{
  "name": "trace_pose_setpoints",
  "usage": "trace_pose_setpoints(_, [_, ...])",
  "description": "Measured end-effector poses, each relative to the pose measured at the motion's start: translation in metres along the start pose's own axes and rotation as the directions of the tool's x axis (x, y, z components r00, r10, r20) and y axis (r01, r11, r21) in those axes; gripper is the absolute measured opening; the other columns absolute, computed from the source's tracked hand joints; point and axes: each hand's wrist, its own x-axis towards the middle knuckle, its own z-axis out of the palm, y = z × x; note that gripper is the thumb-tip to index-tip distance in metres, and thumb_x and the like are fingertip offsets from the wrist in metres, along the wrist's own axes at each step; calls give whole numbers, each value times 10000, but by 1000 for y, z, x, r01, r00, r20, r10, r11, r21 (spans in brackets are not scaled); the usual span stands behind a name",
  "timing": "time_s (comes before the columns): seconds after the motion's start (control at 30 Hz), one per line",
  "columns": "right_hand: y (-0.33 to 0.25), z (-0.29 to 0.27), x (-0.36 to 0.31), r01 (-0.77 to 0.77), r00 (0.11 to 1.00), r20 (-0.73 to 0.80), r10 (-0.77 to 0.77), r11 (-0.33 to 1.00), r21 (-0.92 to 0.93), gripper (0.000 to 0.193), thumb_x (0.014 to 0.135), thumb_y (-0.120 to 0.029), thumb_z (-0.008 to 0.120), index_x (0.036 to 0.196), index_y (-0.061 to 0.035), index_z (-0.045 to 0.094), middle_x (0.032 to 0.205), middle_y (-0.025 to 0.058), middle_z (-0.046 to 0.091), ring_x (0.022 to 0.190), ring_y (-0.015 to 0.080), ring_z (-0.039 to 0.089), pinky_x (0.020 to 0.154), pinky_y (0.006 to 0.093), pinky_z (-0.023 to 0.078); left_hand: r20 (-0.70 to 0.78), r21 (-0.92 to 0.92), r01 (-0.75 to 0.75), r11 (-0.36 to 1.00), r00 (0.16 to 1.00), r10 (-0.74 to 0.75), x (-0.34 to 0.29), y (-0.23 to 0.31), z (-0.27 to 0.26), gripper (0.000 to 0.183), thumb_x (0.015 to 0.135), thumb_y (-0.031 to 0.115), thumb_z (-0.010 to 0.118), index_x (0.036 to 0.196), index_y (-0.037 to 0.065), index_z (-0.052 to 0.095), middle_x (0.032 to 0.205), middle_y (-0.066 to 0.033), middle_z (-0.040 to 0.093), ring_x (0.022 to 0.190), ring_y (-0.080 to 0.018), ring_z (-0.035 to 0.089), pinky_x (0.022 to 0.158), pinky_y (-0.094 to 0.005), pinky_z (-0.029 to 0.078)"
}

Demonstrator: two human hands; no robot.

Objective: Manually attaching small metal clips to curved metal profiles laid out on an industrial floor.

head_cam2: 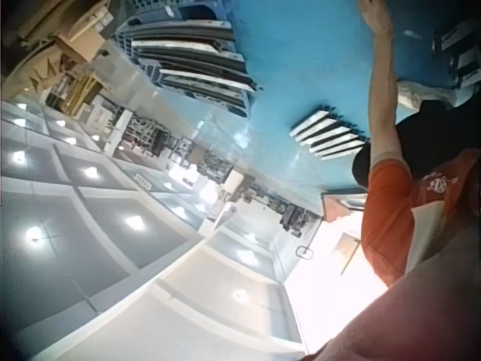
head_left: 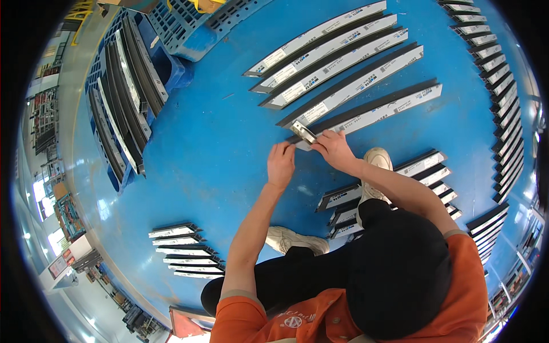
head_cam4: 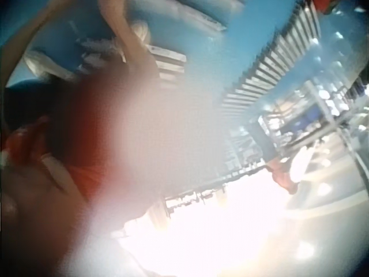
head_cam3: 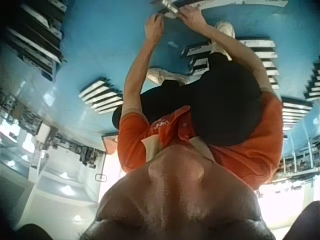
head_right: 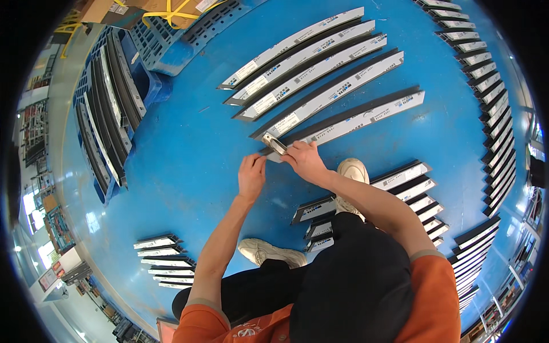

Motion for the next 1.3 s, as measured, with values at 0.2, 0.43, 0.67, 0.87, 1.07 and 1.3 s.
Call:
trace_pose_setpoints(0.2, [-3,2,25,-48,998,-29,49,999,18,199,934,-275,670,803,-127,682,786,14,595,770,219,553,805,376,350,-12,124,-88,988,996,90,22,-15,-6,176,833,30,711,1002,79,703,1011,-45,636,831,-261,587,745,-360,513])
trace_pose_setpoints(0.43, [-1,6,33,-24,999,23,25,999,-27,240,949,-307,653,787,-134,691,781,18,609,775,213,564,808,387,347,-7,208,-116,971,993,120,26,-21,-4,169,827,56,712,990,95,694,994,-27,623,824,-247,572,738,-355,500])
trace_pose_setpoints(0.67, [-6,6,38,-52,996,65,56,997,-59,254,961,-338,638,808,-143,696,792,9,618,786,213,575,817,392,344,49,288,-170,942,986,162,29,-21,-6,172,821,69,711,987,92,672,994,-27,612,825,-241,566,749,-357,491])
trace_pose_setpoints(0.87, [-7,7,41,-52,995,84,58,996,-78,255,966,-356,629,831,-151,696,798,-4,617,807,213,582,823,390,340,98,322,-157,934,986,133,31,-17,-4,173,816,65,710,980,77,655,988,-34,605,828,-246,564,750,-363,487])
trace_pose_setpoints(1.07, [-4,8,39,-49,993,101,57,995,-83,255,969,-363,621,843,-154,697,803,-5,611,822,214,578,825,388,340,82,200,-93,975,994,78,30,-12,-2,183,807,35,709,976,69,648,990,-49,606,840,-260,569,744,-367,490])
trace_pose_setpoints(1.3, [-4,0,42,-45,983,178,52,998,-42,245,973,-345,614,848,-152,700,805,7,602,824,221,569,832,385,341,-86,2,6,1000,996,-5,19,-12,-9,179,824,16,701,988,62,646,992,-62,609,860,-272,581,754,-371,500])
